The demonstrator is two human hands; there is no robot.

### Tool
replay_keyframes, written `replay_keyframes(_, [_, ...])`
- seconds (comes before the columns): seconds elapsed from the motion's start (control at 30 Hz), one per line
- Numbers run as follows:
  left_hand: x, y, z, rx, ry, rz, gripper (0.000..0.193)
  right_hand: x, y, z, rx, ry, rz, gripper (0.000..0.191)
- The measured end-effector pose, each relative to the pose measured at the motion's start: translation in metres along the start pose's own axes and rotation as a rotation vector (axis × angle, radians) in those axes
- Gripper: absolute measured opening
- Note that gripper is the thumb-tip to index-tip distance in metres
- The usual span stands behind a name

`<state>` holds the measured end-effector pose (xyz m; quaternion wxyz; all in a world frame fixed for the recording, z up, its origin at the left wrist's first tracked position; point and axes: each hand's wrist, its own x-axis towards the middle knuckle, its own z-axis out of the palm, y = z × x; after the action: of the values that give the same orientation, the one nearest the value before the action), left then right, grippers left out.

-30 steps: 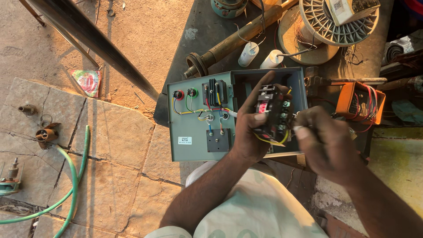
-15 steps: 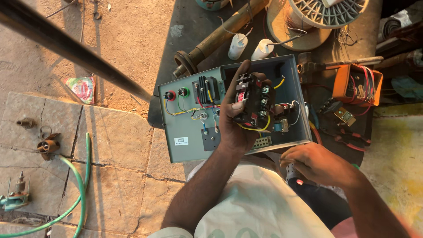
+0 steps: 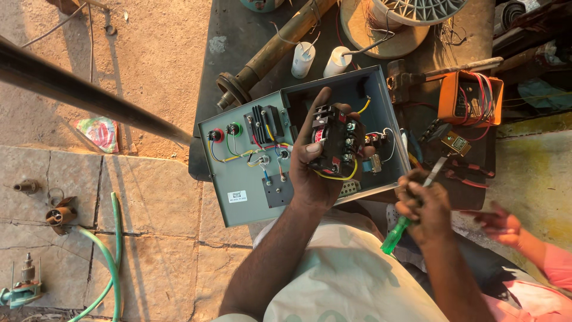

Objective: The person removes a contactor from an open electrical control box, then uses a screwdriver and pliers to loosen and tighten terminal screws on the contactor while holding it in hand. The person repeatedly repositions the contactor and adjusts multiple terminals throughout the clip.

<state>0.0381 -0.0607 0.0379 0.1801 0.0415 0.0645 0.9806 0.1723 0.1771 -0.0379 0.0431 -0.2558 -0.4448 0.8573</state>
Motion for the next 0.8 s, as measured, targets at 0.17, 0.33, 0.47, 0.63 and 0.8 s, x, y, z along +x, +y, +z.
replay_keyframes(0.17, [0.005,-0.008,-0.005,0.015,-0.004,-0.022,0.095,-0.035,0.021,0.012,-0.232,0.019,0.079,0.046])
replay_keyframes(0.33, [0.009,-0.018,-0.008,0.008,0.017,-0.062,0.094,-0.06,-0.001,0.027,-0.312,0.182,0.121,0.042])
replay_keyframes(0.47, [0.011,-0.026,-0.009,0.062,0.035,-0.093,0.094,-0.08,-0.067,0.02,-1.059,-0.111,-0.082,0.058])
replay_keyframes(0.63, [0.014,-0.034,-0.01,0.082,0.008,-0.216,0.094,-0.106,-0.13,0.031,-1.516,-0.223,-0.409,0.048])
replay_keyframes(0.8, [0.012,-0.041,-0.01,0.06,-0.015,-0.284,0.093,-0.111,-0.15,0.049,-1.749,-0.218,-0.313,0.054])
